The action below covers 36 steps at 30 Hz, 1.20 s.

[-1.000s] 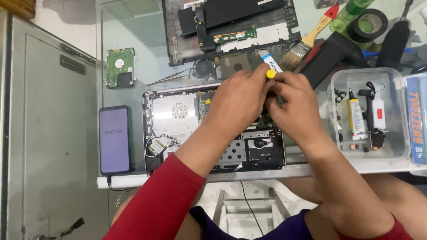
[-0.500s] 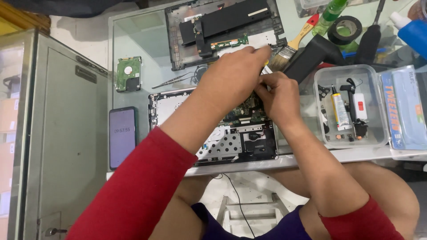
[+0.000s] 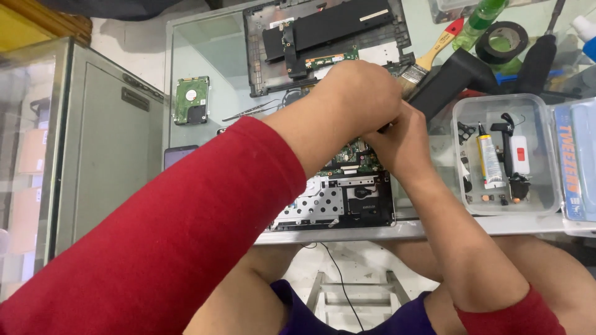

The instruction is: Removing a motherboard from a laptop by unscrewing it and disconnecting all internal cables.

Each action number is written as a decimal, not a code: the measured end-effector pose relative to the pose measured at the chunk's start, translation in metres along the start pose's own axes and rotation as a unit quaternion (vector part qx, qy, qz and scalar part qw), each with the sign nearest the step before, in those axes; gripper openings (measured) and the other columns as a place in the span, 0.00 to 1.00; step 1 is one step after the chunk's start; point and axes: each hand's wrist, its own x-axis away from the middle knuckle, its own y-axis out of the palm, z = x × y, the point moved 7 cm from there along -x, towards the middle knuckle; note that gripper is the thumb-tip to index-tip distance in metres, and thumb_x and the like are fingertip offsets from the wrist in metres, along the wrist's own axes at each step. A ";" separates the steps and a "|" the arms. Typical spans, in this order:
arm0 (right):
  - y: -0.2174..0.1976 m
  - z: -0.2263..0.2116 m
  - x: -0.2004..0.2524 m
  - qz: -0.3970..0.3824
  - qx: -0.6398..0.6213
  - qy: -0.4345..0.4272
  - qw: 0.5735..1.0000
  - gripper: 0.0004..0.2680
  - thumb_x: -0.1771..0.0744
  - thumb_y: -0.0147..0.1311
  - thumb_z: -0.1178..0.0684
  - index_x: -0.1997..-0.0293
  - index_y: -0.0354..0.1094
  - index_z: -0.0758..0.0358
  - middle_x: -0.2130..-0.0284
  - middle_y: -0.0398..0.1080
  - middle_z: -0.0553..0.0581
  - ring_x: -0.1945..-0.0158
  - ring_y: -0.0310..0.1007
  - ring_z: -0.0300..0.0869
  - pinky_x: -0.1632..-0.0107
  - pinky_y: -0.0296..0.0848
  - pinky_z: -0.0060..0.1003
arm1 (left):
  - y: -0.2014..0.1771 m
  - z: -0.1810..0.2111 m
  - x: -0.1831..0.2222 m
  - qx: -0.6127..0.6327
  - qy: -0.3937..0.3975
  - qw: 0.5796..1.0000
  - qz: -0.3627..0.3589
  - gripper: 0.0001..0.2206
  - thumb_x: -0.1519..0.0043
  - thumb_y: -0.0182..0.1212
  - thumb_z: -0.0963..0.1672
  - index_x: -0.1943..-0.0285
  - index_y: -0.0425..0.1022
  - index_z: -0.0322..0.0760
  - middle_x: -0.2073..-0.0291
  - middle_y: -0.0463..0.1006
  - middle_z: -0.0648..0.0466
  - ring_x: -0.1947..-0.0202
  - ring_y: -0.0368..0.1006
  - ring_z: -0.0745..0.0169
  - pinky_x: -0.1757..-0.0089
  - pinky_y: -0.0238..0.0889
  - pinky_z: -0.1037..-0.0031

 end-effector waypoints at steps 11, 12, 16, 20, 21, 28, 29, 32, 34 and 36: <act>-0.002 -0.004 -0.007 -0.047 0.010 -0.027 0.998 0.17 0.33 0.60 0.58 0.81 0.51 0.61 0.80 0.45 0.50 0.65 0.41 0.40 0.69 0.44 0.36 | -0.012 -0.010 0.011 0.053 -0.057 0.995 -0.067 0.10 0.37 0.53 0.40 0.55 0.80 0.45 0.59 0.74 0.57 0.61 0.72 0.57 0.65 0.71 0.65; -0.001 -0.009 -0.006 -0.065 0.013 -0.031 0.997 0.16 0.32 0.62 0.55 0.79 0.59 0.63 0.82 0.50 0.50 0.67 0.42 0.39 0.70 0.47 0.36 | -0.009 -0.011 0.011 0.046 -0.056 0.994 -0.079 0.09 0.38 0.53 0.40 0.59 0.80 0.44 0.65 0.74 0.56 0.67 0.70 0.58 0.67 0.70 0.66; 0.000 -0.004 -0.005 -0.098 0.032 -0.023 0.994 0.16 0.31 0.58 0.55 0.79 0.56 0.62 0.84 0.48 0.50 0.69 0.41 0.39 0.71 0.44 0.38 | -0.007 -0.007 0.011 0.077 -0.053 0.989 -0.117 0.08 0.38 0.50 0.41 0.62 0.77 0.45 0.70 0.69 0.59 0.71 0.63 0.60 0.68 0.61 0.69; 0.010 0.004 -0.010 -0.130 0.078 -0.061 0.987 0.16 0.29 0.48 0.56 0.81 0.56 0.61 0.84 0.55 0.56 0.75 0.58 0.51 0.44 0.61 0.58 | 0.007 -0.018 -0.002 0.171 -0.130 0.976 0.032 0.08 0.43 0.57 0.41 0.59 0.81 0.39 0.70 0.78 0.53 0.67 0.77 0.52 0.64 0.74 0.59; 0.014 0.014 -0.009 -0.138 0.084 -0.027 0.986 0.17 0.27 0.47 0.55 0.81 0.62 0.59 0.90 0.54 0.56 0.75 0.63 0.54 0.32 0.59 0.71 | 0.009 -0.023 -0.006 0.240 -0.140 0.943 0.185 0.06 0.49 0.61 0.39 0.69 0.83 0.29 0.81 0.80 0.47 0.73 0.82 0.48 0.67 0.79 0.53; 0.007 -0.014 -0.003 -0.156 0.096 -0.145 0.972 0.08 0.30 0.38 0.60 0.70 0.58 0.62 0.66 0.71 0.61 0.53 0.66 0.59 0.55 0.60 0.53 | 0.001 -0.009 0.018 0.088 -0.050 0.983 0.153 0.12 0.43 0.54 0.34 0.58 0.79 0.41 0.63 0.79 0.53 0.64 0.79 0.51 0.66 0.74 0.61; 0.004 -0.024 -0.001 -0.153 0.064 -0.146 0.975 0.06 0.31 0.41 0.59 0.68 0.60 0.62 0.63 0.69 0.61 0.53 0.66 0.57 0.55 0.61 0.51 | 0.003 -0.012 0.021 0.122 -0.068 0.980 0.143 0.13 0.43 0.53 0.34 0.56 0.78 0.41 0.61 0.78 0.53 0.60 0.78 0.52 0.63 0.74 0.61; 0.000 -0.034 -0.004 -0.112 0.013 -0.061 0.992 0.02 0.35 0.48 0.58 0.61 0.63 0.61 0.61 0.71 0.58 0.56 0.67 0.47 0.59 0.63 0.45 | -0.005 -0.011 0.027 0.157 -0.102 0.976 0.113 0.14 0.42 0.53 0.36 0.52 0.79 0.41 0.55 0.78 0.53 0.53 0.77 0.50 0.60 0.74 0.60; 0.001 -0.028 -0.004 -0.076 -0.004 0.028 0.997 0.09 0.38 0.53 0.56 0.56 0.64 0.60 0.61 0.76 0.56 0.58 0.68 0.39 0.63 0.65 0.40 | 0.003 -0.012 0.024 0.162 -0.119 0.975 0.092 0.15 0.43 0.53 0.37 0.50 0.81 0.42 0.52 0.78 0.53 0.49 0.76 0.48 0.59 0.75 0.59; -0.003 -0.027 -0.003 -0.012 -0.083 0.024 0.996 0.08 0.37 0.52 0.63 0.70 0.56 0.57 0.77 0.56 0.45 0.68 0.44 0.35 0.66 0.50 0.29 | 0.000 -0.017 0.021 0.055 -0.139 0.962 0.230 0.08 0.43 0.59 0.42 0.62 0.82 0.50 0.66 0.81 0.57 0.64 0.79 0.47 0.64 0.71 0.58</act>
